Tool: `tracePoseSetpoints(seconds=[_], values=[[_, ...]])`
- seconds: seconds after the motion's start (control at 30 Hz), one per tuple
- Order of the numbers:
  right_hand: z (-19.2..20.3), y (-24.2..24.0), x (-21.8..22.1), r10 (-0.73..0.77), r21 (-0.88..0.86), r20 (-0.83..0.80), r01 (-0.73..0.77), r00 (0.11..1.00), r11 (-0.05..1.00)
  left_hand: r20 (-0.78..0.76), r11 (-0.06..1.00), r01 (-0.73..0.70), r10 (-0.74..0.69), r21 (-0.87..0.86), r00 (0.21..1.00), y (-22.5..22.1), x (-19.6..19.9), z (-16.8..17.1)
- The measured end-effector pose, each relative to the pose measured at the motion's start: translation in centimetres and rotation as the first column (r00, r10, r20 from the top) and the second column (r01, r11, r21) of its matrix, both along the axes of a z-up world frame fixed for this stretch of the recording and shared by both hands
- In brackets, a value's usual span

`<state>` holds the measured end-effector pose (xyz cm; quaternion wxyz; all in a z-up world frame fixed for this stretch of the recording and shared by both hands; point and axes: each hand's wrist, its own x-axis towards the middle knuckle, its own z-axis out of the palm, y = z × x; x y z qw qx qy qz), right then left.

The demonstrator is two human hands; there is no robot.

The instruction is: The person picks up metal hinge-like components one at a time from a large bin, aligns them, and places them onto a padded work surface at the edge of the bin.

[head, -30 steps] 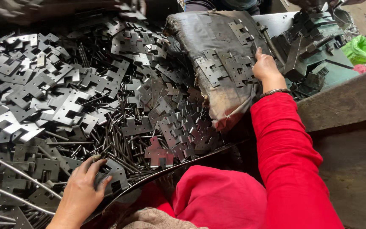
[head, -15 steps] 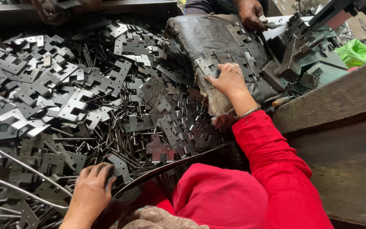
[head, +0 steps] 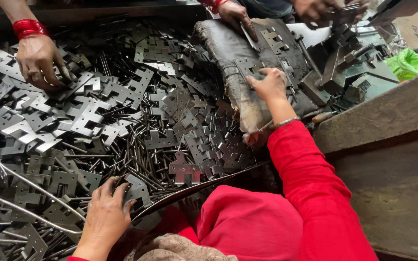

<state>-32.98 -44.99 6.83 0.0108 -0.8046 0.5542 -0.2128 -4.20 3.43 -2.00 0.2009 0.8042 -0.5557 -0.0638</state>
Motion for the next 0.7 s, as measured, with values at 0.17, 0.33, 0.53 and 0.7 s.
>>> tracePoseSetpoints(seconds=[0.17, 0.33, 0.53, 0.7], values=[[1.5, 3.8, -0.5, 0.163, -0.158, 0.143, -0.140, 0.976, 0.977, -0.016, 0.997, -0.047, 0.048, 0.058, 0.999, -1.1, 0.0, 0.2], [0.2, 12.4, 5.5, 0.638, -0.100, 0.107, -0.630, 0.763, 0.770, -0.055, 0.994, -0.110, 0.109, -0.028, 0.993, -1.2, -0.7, 0.6], [-1.5, 18.6, 14.5, 0.890, 0.280, -0.187, -0.846, 0.415, 0.453, -0.002, 0.956, -0.165, 0.170, 0.243, 0.985, -1.7, 0.0, 2.3], [-2.6, 21.5, 19.4, 0.896, 0.448, -0.315, -0.782, 0.315, 0.433, -0.168, 0.972, -0.233, 0.226, -0.020, 0.959, -1.1, 1.7, 3.1]])
